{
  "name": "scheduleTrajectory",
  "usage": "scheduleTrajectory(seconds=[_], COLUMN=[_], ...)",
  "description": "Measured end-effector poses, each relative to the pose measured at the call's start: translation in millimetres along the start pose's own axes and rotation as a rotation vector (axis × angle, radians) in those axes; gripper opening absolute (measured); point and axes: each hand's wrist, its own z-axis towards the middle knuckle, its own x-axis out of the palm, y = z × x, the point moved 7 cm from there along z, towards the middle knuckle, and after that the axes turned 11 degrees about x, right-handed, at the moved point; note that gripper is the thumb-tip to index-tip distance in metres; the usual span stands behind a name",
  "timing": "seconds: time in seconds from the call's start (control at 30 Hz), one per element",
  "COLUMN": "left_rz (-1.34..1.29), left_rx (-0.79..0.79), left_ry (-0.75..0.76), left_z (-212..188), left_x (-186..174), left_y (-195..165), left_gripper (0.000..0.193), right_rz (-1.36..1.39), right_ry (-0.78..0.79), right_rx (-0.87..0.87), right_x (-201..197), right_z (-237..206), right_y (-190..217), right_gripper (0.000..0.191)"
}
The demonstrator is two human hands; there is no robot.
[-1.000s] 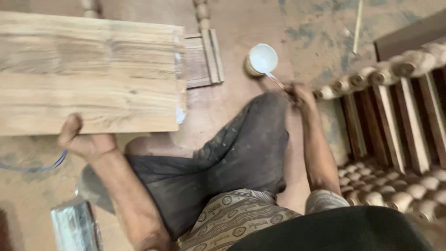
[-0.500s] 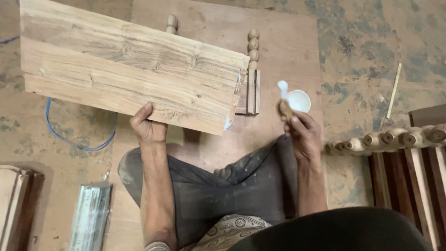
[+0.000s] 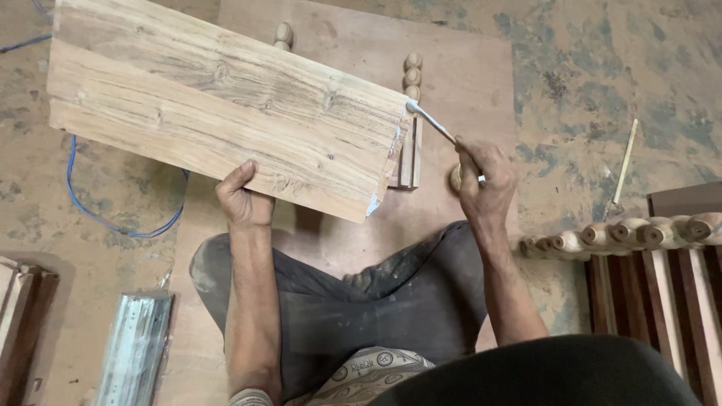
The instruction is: The person sits on the floor of a woodworking shop, moves a plastic-wrapped bundle aside, and picks up a wooden board. Using a small spatula, they scoop white wood filler from a small container and spread it over a hole and damaged edge on the board, then set the board down.
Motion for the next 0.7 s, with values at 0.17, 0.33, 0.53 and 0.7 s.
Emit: scheduleTrajectory(seconds=[0.17,0.33,0.53,0.7], left_rz=[0.002,-0.052,-0.039,-0.073], left_rx=[0.013,-0.024,-0.043,-0.061], left_ry=[-0.024,-0.009,0.033,0.002], left_z=[1.7,2.8,0.9,1.1], left_x=[0.1,-0.3,-1.1,-3.1], left_y=[5.2,10.4,3.8,2.3], left_gripper=[0.074,0.073,0.075,0.076], right_rz=[-0.081,-0.030,-0.025,-0.038], right_ry=[0.057,0.145,0.011,-0.011], right_rx=[-0.102,-0.068,-0.097,-0.108], right_x=[-18.0,-26.1,-23.3,-20.2], right_z=[-25.8,-27.3,-5.9,-11.3], right_y=[20.9,21.1,23.1,23.8], right_gripper=[0.021,0.025,0.025,0.025])
